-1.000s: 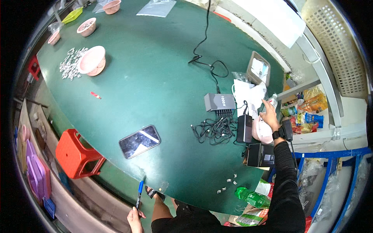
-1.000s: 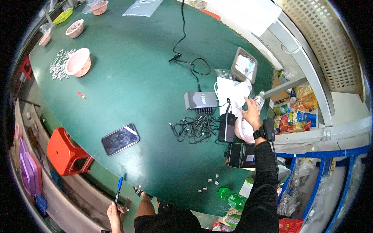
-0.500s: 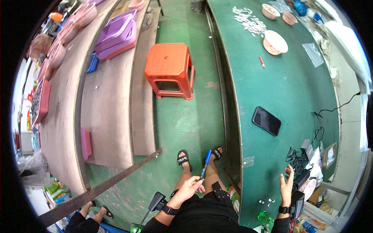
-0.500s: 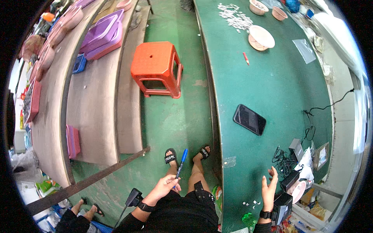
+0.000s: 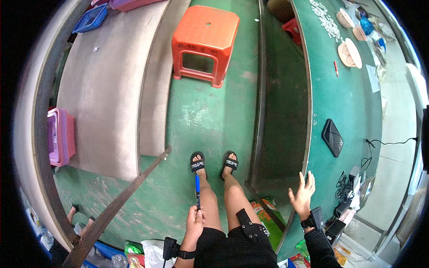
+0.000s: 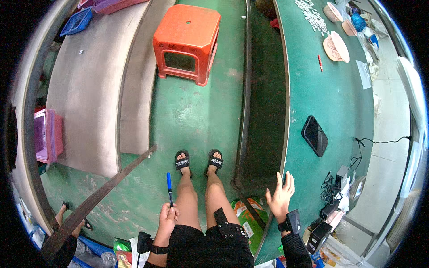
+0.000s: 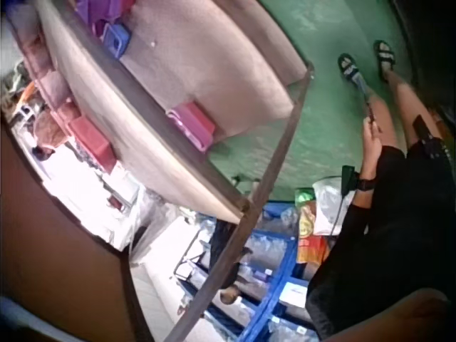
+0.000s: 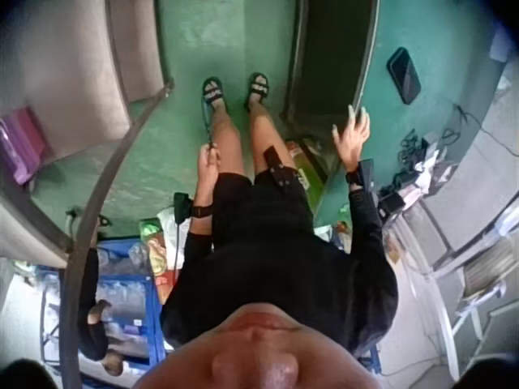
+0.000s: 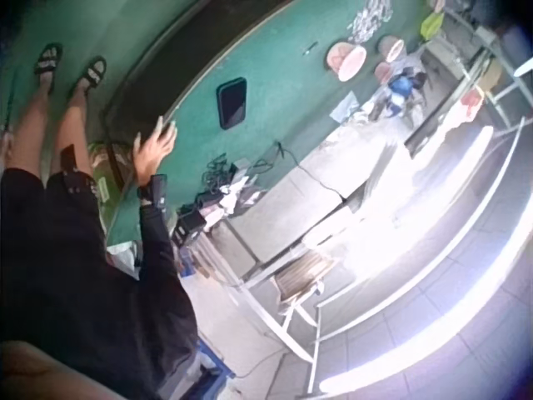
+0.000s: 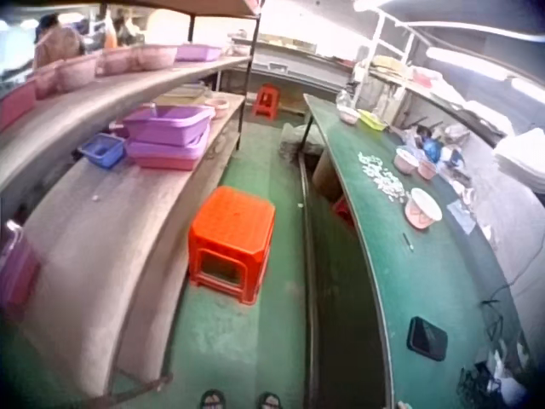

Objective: Sorting small metal parts into bowls and trays, and retrieving additional parts from large storage bags.

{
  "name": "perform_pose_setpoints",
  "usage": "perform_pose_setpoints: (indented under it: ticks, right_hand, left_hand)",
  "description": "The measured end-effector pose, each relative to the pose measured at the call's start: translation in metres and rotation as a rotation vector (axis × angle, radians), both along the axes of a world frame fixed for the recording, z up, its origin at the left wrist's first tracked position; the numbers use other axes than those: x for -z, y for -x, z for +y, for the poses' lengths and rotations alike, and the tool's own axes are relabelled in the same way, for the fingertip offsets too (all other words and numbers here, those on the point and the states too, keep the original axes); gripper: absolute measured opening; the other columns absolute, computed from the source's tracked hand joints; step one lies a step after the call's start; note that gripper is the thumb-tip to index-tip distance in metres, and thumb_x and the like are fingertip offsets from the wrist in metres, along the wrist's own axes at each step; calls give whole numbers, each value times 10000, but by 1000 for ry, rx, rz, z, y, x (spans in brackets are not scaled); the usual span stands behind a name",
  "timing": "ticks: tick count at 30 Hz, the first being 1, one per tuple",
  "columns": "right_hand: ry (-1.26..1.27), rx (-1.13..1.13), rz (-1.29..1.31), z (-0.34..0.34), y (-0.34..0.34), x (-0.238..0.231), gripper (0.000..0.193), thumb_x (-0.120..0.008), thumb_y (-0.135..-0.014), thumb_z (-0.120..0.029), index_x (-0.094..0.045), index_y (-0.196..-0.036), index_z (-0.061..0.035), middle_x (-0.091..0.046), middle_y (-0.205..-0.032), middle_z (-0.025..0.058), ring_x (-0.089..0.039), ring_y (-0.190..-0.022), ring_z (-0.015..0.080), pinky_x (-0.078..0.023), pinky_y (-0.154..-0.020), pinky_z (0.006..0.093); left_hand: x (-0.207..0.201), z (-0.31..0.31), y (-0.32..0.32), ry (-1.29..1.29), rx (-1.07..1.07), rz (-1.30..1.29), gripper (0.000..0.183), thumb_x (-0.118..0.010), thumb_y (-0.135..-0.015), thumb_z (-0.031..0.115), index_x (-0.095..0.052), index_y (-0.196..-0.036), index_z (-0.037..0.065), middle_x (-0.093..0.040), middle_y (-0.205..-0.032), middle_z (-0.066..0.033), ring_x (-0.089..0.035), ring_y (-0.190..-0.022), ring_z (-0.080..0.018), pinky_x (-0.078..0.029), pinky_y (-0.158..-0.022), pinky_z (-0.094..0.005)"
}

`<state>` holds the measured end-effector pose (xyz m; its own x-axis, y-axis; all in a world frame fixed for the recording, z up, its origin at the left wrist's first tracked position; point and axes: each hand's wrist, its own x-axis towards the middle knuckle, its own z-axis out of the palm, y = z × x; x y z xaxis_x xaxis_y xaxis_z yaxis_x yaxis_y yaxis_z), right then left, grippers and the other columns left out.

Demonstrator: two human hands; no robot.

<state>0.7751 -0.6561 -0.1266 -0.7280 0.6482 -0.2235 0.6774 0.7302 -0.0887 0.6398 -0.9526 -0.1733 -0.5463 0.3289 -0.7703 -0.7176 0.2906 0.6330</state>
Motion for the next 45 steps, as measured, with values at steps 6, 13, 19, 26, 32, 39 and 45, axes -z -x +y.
perform_pose_setpoints:
  ticks: [6, 13, 19, 26, 32, 39, 45]
  right_hand:
    - [-193, -4, 16, -3, -12, 20, 491, -451, -535, 35, -439, -1009, -93, -240, -1174, 199, -236, -1076, 356, -201, -877, 418]
    - [-160, 19, 70, -3, -12, 20, 399, -467, -514, 19, -510, -891, -102, -266, -1163, 202, -254, -1063, 363, -223, -866, 414]
    - [-148, 36, 75, 5, -14, 21, 357, -488, -495, -7, -536, -834, -108, -272, -1162, 201, -254, -1063, 364, -225, -862, 419]
    - [-62, 62, 2, 8, -18, 19, 303, -483, -505, -27, -527, -801, -71, -257, -1140, 242, -247, -1044, 392, -223, -853, 448]
    - [-54, 118, -305, 27, 7, -4, 214, -461, -727, -160, -471, -898, -32, -468, -871, 121, -427, -846, 253, -333, -756, 357]
    - [703, 502, 405, 136, 225, -5, 144, -451, -713, -13, -431, -855, -7, -457, -729, 65, -454, -667, 117, -379, -600, 226]
    - [818, 376, 488, 208, 395, 116, 278, -454, -738, -79, -379, -997, -15, -481, -838, 120, -484, -768, 181, -388, -672, 268]
  left_hand:
    - [10, 2, -33, -26, -43, -143, 98, -324, -807, 65, -384, -857, 5, -466, -664, -53, -410, -547, -80, -360, -522, -198]
    - [0, 13, -4, -104, -1, -76, 77, -332, -796, 57, -389, -824, 15, -470, -656, -44, -402, -537, -71, -350, -511, -191]
    - [0, 29, 34, 4, 12, 130, 80, -393, -783, 89, -409, -801, 13, -418, -597, 5, -370, -514, -56, -324, -476, -187]
    - [-4, 99, 95, 13, 119, 249, 168, -527, -723, 151, -442, -758, 11, -427, -574, 2, -385, -517, -62, -341, -467, -219]
    - [-5, 185, 163, 35, 103, 125, 240, -539, -726, 199, -461, -579, 26, -419, -520, 29, -361, -478, -42, -295, -427, -196]
    - [-23, 255, 229, -8, 3, -189, 315, -502, -755, 234, -414, -505, 63, -380, -494, 55, -321, -459, -24, -246, -403, -185]
    - [-4, 269, 301, 45, 179, -140, 320, -491, -761, 237, -410, -506, 62, -372, -473, 45, -325, -444, -34, -256, -397, -195]
